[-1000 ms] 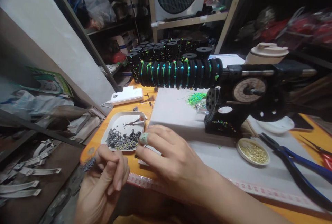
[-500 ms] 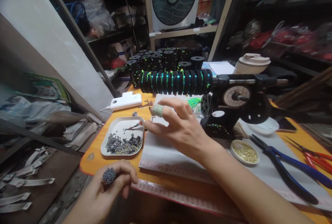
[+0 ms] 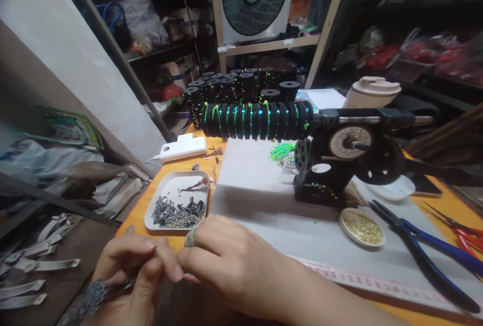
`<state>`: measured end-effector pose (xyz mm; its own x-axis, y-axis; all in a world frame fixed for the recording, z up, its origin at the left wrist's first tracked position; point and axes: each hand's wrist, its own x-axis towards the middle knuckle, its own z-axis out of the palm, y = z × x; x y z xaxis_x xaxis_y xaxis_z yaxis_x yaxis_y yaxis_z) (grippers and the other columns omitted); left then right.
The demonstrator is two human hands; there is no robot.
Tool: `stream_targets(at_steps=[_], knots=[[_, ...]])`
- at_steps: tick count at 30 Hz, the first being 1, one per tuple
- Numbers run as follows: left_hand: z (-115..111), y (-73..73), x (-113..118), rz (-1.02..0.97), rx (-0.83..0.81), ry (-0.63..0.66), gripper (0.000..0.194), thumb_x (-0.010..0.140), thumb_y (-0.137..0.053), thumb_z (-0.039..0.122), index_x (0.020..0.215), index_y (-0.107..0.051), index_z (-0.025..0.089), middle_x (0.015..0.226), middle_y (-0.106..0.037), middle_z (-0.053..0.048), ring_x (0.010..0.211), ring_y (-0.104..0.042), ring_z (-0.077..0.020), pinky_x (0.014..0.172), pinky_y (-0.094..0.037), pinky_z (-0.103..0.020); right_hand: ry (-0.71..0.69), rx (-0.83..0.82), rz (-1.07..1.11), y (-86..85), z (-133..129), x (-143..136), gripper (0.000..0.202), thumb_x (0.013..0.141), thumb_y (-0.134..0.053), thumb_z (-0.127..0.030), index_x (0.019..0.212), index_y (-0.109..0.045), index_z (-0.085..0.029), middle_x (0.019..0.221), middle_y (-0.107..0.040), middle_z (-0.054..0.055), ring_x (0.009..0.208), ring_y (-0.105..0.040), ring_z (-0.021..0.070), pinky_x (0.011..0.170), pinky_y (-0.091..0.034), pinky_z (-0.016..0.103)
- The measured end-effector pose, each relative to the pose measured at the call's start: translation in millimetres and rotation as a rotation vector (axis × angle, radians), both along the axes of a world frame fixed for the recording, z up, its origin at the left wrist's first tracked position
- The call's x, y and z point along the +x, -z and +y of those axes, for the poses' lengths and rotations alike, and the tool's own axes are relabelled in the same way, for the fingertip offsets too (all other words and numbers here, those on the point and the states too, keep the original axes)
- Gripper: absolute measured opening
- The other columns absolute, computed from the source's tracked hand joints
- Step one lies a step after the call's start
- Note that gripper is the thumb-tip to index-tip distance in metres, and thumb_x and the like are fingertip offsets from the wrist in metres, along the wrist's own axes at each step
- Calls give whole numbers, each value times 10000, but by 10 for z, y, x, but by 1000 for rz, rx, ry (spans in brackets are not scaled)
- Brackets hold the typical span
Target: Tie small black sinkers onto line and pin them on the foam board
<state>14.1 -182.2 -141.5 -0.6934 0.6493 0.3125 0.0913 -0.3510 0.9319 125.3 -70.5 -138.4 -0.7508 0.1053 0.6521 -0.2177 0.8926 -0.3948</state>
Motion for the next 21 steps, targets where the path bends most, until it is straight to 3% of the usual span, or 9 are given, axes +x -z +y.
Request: stream_targets(at_steps=[5, 7, 10, 12, 17, 21], knots=[[181, -9, -389, -19, -102, 224, 72, 870, -678, 326, 896, -640, 271, 633, -668, 33, 569, -584, -125, 544, -448, -210, 70, -137, 19, -25, 23, 65, 184, 963, -474, -137, 999, -654, -122, 715, -537, 39, 628, -464, 143, 524, -363, 236], [347, -28, -589, 151, -224, 237, 92, 900, -628, 325, 936, -669, 251, 735, -698, -7, 704, -636, -163, 635, -477, -247, 114, -181, 24, -27, 27, 73, 172, 930, -482, -89, 969, -647, -120, 713, -521, 32, 628, -462, 137, 526, -358, 234], [652, -33, -848, 612, -454, 171, 125, 881, -613, 283, 917, -718, 224, 1011, -685, -68, 984, -622, -245, 865, -451, -346, 145, -196, 19, -17, 38, 66, 153, 898, -499, -68, 888, -640, -127, 694, -489, 17, 625, -453, 131, 539, -353, 239], [838, -17, -966, 657, -512, 211, 132, 805, -679, 250, 915, -743, 217, 979, -663, -76, 982, -607, -278, 905, -424, -387, 150, -190, 21, -10, 44, 60, 146, 884, -507, -72, 849, -633, -137, 682, -467, 7, 619, -442, 129, 540, -346, 246], [1054, -18, -1083, 566, -531, 286, 95, 794, -670, 254, 855, -699, 187, 882, -642, -72, 898, -575, -262, 846, -416, -372, 176, -282, 17, 8, 56, 66, 128, 885, -516, -94, 866, -621, -164, 698, -476, -1, 617, -462, 125, 533, -359, 246], [911, -85, -967, 380, -497, 392, 98, 890, -517, 279, 924, -573, 207, 825, -593, -15, 651, -487, -158, 634, -400, -289, 209, -371, 62, 23, 76, 75, 110, 888, -536, -104, 875, -615, -180, 733, -504, 4, 638, -491, 124, 549, -412, 235]])
